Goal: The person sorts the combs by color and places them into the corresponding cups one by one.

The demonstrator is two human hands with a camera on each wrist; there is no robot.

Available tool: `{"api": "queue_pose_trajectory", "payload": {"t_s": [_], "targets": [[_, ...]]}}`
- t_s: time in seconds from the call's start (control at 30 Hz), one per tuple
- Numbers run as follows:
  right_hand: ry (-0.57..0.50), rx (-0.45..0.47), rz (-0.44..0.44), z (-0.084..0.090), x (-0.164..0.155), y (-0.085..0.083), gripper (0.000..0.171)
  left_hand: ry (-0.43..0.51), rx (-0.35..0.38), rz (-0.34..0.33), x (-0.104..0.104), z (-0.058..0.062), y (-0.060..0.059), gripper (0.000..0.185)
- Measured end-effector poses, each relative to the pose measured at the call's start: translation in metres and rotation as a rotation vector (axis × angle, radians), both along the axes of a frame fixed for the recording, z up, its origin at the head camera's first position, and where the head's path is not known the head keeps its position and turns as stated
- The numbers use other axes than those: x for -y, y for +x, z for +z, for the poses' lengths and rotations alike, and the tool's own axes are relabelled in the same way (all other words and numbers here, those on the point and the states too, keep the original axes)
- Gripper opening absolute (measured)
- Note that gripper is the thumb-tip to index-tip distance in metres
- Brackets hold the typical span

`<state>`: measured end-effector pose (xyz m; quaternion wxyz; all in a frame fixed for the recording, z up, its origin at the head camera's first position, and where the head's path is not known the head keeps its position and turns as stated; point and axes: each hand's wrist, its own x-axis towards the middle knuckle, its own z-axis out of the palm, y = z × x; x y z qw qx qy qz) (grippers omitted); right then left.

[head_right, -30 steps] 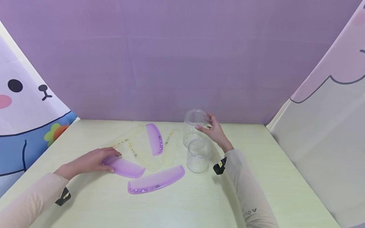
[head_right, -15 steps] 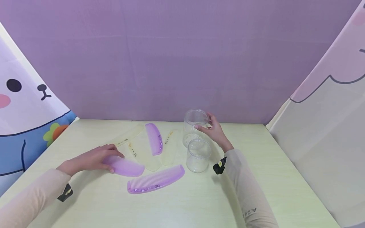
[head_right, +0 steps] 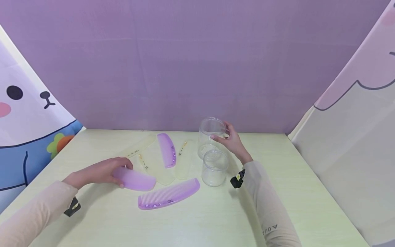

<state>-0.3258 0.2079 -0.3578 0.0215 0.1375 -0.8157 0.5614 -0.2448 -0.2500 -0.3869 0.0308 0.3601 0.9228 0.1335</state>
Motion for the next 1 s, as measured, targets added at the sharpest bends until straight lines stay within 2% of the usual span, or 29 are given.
{"api": "queue_pose_trajectory", "payload": {"t_s": [0.27, 0.53, 0.83, 1.0], "targets": [[-0.005, 0.007, -0.002, 0.002, 0.000, 0.000, 0.085, 0.002, 0.035, 0.006, -0.005, 0.005, 0.000, 0.053], [-0.006, 0.005, -0.002, 0.004, 0.001, 0.001, 0.085, 0.016, 0.002, -0.061, -0.007, 0.008, -0.003, 0.040], [-0.003, 0.006, -0.006, 0.003, 0.000, 0.001, 0.084, 0.043, 0.098, -0.081, -0.007, 0.012, -0.008, 0.028], [-0.009, 0.029, -0.001, 0.011, 0.003, 0.008, 0.084, 0.033, 0.130, -0.086, -0.007, 0.013, -0.008, 0.026]]}}
